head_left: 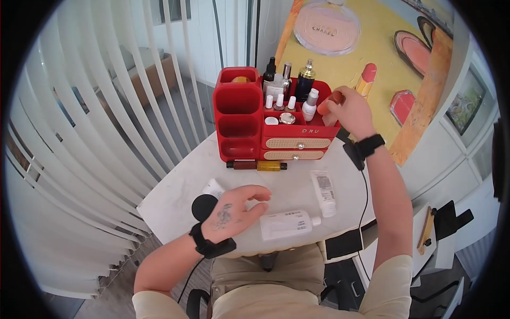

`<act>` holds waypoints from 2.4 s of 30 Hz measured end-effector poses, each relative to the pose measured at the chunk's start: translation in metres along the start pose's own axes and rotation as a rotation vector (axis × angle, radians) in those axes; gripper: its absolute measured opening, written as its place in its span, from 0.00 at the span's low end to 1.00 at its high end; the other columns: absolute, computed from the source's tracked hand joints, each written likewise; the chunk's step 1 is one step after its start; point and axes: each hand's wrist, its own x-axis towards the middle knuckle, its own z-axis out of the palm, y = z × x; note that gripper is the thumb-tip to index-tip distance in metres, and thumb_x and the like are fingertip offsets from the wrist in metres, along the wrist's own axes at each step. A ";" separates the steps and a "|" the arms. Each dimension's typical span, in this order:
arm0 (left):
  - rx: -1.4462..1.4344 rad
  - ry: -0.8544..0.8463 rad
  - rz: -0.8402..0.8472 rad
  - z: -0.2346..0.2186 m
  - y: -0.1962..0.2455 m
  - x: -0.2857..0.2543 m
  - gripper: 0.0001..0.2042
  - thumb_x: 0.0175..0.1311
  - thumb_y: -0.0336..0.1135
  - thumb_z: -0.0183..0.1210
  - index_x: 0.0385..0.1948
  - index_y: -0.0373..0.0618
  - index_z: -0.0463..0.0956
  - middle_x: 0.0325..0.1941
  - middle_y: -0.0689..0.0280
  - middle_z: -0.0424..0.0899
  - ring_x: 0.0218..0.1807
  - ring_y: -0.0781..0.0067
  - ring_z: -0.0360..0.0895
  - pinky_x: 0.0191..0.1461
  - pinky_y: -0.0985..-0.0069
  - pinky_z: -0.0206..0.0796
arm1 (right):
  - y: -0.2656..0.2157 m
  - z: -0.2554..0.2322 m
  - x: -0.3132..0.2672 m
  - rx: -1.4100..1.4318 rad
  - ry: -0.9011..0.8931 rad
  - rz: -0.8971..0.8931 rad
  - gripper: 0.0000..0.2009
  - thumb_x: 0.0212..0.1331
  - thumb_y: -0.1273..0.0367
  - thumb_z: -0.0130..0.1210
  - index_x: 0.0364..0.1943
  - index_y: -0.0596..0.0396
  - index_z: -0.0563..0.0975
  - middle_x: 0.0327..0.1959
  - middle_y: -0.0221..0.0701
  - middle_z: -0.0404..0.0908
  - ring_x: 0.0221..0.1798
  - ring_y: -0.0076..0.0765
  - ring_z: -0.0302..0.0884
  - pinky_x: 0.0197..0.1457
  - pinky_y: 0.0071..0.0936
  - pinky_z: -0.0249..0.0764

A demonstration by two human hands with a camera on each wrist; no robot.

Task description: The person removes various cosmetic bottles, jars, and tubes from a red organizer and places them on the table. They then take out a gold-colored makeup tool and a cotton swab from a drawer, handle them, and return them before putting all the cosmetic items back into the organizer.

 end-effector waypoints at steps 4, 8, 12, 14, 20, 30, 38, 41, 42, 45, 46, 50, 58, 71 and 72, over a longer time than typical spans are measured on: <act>0.215 0.096 0.065 -0.023 -0.010 -0.016 0.12 0.56 0.26 0.60 0.44 0.42 0.80 0.42 0.61 0.85 0.38 0.68 0.80 0.39 0.75 0.71 | 0.021 0.019 0.022 -0.153 -0.062 -0.175 0.15 0.45 0.63 0.64 0.37 0.55 0.82 0.35 0.44 0.79 0.43 0.51 0.78 0.47 0.40 0.75; 0.357 0.037 0.110 -0.039 -0.020 -0.020 0.13 0.54 0.26 0.62 0.42 0.42 0.80 0.39 0.57 0.83 0.36 0.59 0.79 0.40 0.71 0.71 | 0.039 0.037 0.028 -0.101 -0.106 -0.160 0.16 0.45 0.63 0.65 0.39 0.55 0.82 0.37 0.45 0.79 0.46 0.53 0.77 0.51 0.41 0.74; 0.466 -0.014 0.195 -0.039 -0.036 -0.016 0.13 0.52 0.27 0.62 0.42 0.42 0.79 0.37 0.56 0.83 0.39 0.53 0.79 0.45 0.66 0.71 | 0.044 0.045 0.018 -0.037 -0.039 -0.107 0.18 0.49 0.64 0.64 0.44 0.57 0.81 0.42 0.45 0.80 0.46 0.53 0.77 0.52 0.41 0.74; 0.530 -0.142 0.161 -0.036 -0.041 -0.011 0.15 0.50 0.27 0.62 0.43 0.42 0.78 0.39 0.57 0.82 0.44 0.52 0.78 0.52 0.63 0.68 | 0.047 0.048 0.012 -0.064 0.317 -0.264 0.16 0.51 0.66 0.63 0.45 0.57 0.80 0.41 0.42 0.81 0.47 0.49 0.78 0.52 0.39 0.74; 0.808 -0.299 0.215 -0.022 -0.056 0.000 0.19 0.49 0.28 0.62 0.47 0.43 0.75 0.45 0.58 0.80 0.51 0.53 0.76 0.57 0.62 0.65 | -0.019 0.037 -0.057 0.241 -0.032 -0.250 0.11 0.52 0.70 0.61 0.41 0.51 0.80 0.35 0.34 0.81 0.39 0.40 0.81 0.44 0.36 0.77; 0.769 -0.020 0.209 -0.027 -0.075 0.067 0.20 0.50 0.28 0.59 0.48 0.38 0.74 0.46 0.53 0.79 0.48 0.49 0.77 0.53 0.62 0.71 | -0.040 0.116 -0.128 -0.114 -0.518 -0.421 0.11 0.51 0.71 0.53 0.40 0.59 0.79 0.39 0.40 0.81 0.47 0.47 0.78 0.48 0.40 0.77; 1.089 -0.085 0.038 -0.022 -0.093 0.098 0.16 0.47 0.30 0.62 0.40 0.40 0.74 0.41 0.52 0.78 0.44 0.51 0.79 0.46 0.61 0.73 | -0.033 0.146 -0.137 -0.119 -0.453 -0.342 0.09 0.53 0.72 0.51 0.37 0.58 0.78 0.35 0.41 0.82 0.40 0.47 0.82 0.43 0.41 0.78; 1.131 -0.124 -0.008 -0.022 -0.104 0.106 0.14 0.49 0.29 0.60 0.40 0.41 0.74 0.42 0.51 0.78 0.43 0.51 0.80 0.45 0.61 0.74 | -0.033 0.140 -0.132 -0.119 -0.524 -0.302 0.08 0.52 0.71 0.53 0.35 0.58 0.78 0.31 0.44 0.83 0.37 0.48 0.83 0.41 0.42 0.78; 1.131 -0.124 -0.006 -0.023 -0.106 0.108 0.14 0.49 0.29 0.60 0.40 0.41 0.74 0.42 0.51 0.78 0.43 0.51 0.80 0.45 0.61 0.74 | -0.035 0.126 -0.129 -0.068 -0.549 -0.284 0.09 0.51 0.69 0.54 0.35 0.58 0.79 0.30 0.44 0.83 0.37 0.49 0.83 0.41 0.42 0.78; 1.124 -0.128 0.004 -0.024 -0.116 0.115 0.13 0.50 0.29 0.58 0.40 0.41 0.74 0.42 0.50 0.78 0.42 0.51 0.80 0.44 0.61 0.75 | -0.040 0.082 -0.120 0.040 -0.519 -0.245 0.11 0.49 0.67 0.57 0.35 0.57 0.80 0.29 0.43 0.83 0.36 0.51 0.82 0.41 0.43 0.78; 1.104 -0.133 0.024 -0.025 -0.120 0.116 0.13 0.50 0.28 0.57 0.40 0.41 0.74 0.42 0.51 0.78 0.42 0.50 0.80 0.45 0.61 0.74 | -0.041 0.066 -0.116 0.100 -0.464 -0.227 0.12 0.49 0.66 0.58 0.36 0.57 0.80 0.29 0.42 0.83 0.36 0.51 0.82 0.42 0.44 0.78; 1.028 -0.175 0.144 -0.035 -0.132 0.116 0.14 0.50 0.28 0.57 0.42 0.43 0.75 0.42 0.52 0.78 0.43 0.48 0.79 0.49 0.62 0.74 | -0.033 0.010 -0.092 0.174 -0.190 -0.247 0.13 0.49 0.64 0.59 0.37 0.55 0.80 0.29 0.40 0.83 0.35 0.50 0.82 0.41 0.44 0.77; 0.837 -0.073 0.167 -0.027 -0.011 0.093 0.15 0.51 0.30 0.62 0.43 0.42 0.76 0.40 0.55 0.80 0.44 0.51 0.79 0.48 0.64 0.73 | 0.011 -0.008 -0.036 0.009 -0.097 0.065 0.15 0.50 0.61 0.59 0.38 0.55 0.79 0.31 0.42 0.83 0.39 0.50 0.82 0.44 0.42 0.78; 0.780 0.202 0.535 -0.006 0.080 0.194 0.12 0.56 0.28 0.60 0.42 0.41 0.76 0.39 0.54 0.80 0.41 0.52 0.79 0.46 0.64 0.72 | 0.022 -0.006 -0.010 -0.033 -0.190 0.048 0.15 0.47 0.60 0.60 0.32 0.58 0.79 0.29 0.44 0.81 0.36 0.52 0.81 0.42 0.43 0.77; 0.826 0.179 0.529 -0.004 0.080 0.202 0.12 0.55 0.28 0.60 0.42 0.41 0.77 0.39 0.54 0.80 0.43 0.53 0.79 0.48 0.65 0.72 | 0.023 -0.003 -0.011 -0.034 -0.187 0.049 0.15 0.47 0.60 0.60 0.32 0.58 0.79 0.29 0.44 0.81 0.36 0.52 0.81 0.42 0.43 0.77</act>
